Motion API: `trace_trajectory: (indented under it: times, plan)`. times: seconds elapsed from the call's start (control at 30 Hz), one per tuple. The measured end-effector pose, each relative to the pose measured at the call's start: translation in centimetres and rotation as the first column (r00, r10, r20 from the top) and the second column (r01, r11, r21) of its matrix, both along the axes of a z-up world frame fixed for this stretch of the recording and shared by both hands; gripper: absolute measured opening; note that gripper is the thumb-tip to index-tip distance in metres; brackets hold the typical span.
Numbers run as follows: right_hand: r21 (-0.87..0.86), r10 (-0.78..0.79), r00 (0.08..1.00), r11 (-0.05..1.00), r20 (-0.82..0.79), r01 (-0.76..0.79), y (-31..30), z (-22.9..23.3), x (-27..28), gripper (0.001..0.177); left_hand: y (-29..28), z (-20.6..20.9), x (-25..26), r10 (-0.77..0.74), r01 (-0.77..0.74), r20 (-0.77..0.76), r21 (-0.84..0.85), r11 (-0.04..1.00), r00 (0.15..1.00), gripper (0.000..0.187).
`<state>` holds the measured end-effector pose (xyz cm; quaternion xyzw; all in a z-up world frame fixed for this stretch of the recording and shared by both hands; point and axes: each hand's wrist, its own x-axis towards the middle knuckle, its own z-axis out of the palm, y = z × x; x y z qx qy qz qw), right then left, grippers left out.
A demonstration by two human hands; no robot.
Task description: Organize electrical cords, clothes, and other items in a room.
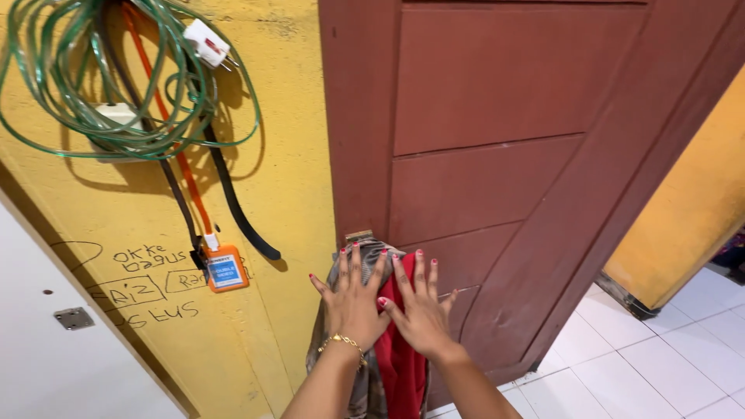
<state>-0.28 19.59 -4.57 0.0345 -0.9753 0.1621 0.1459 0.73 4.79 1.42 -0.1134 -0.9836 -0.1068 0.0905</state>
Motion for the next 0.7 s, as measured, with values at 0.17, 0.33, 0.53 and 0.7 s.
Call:
trace_trajectory:
  times: [0.17, 0.33, 0.53, 0.7]
  plan:
    - [-0.031, 0.0, 0.998, 1.0, 0.057, 0.002, 0.5, -0.1, 0.5, 0.091, -0.2, -0.8, -0.5, 0.026, -0.025, 0.026, -0.028, 0.999, 0.999, 0.095]
    - [-0.077, -0.057, 0.993, 0.995, 0.101, 0.065, 0.6, 0.4, 0.5, 0.096, 0.0, -0.6, -0.5, 0.048, -0.048, 0.019, -0.03, 0.998, 0.999, 0.091]
    - [-0.135, -0.168, 0.976, 0.973, 0.135, 0.186, 0.4, 0.9, -0.5, 0.106, 0.0, -2.0, -1.9, 0.048, -0.051, -0.077, -0.034, 0.998, 0.996, 0.076]
    - [-0.026, -0.183, 0.983, 0.983, 0.019, 0.184, -1.3, 2.0, -0.5, 0.103, 0.1, -1.2, -1.4, 0.053, -0.054, -0.022, -0.027, 0.998, 0.998, 0.068]
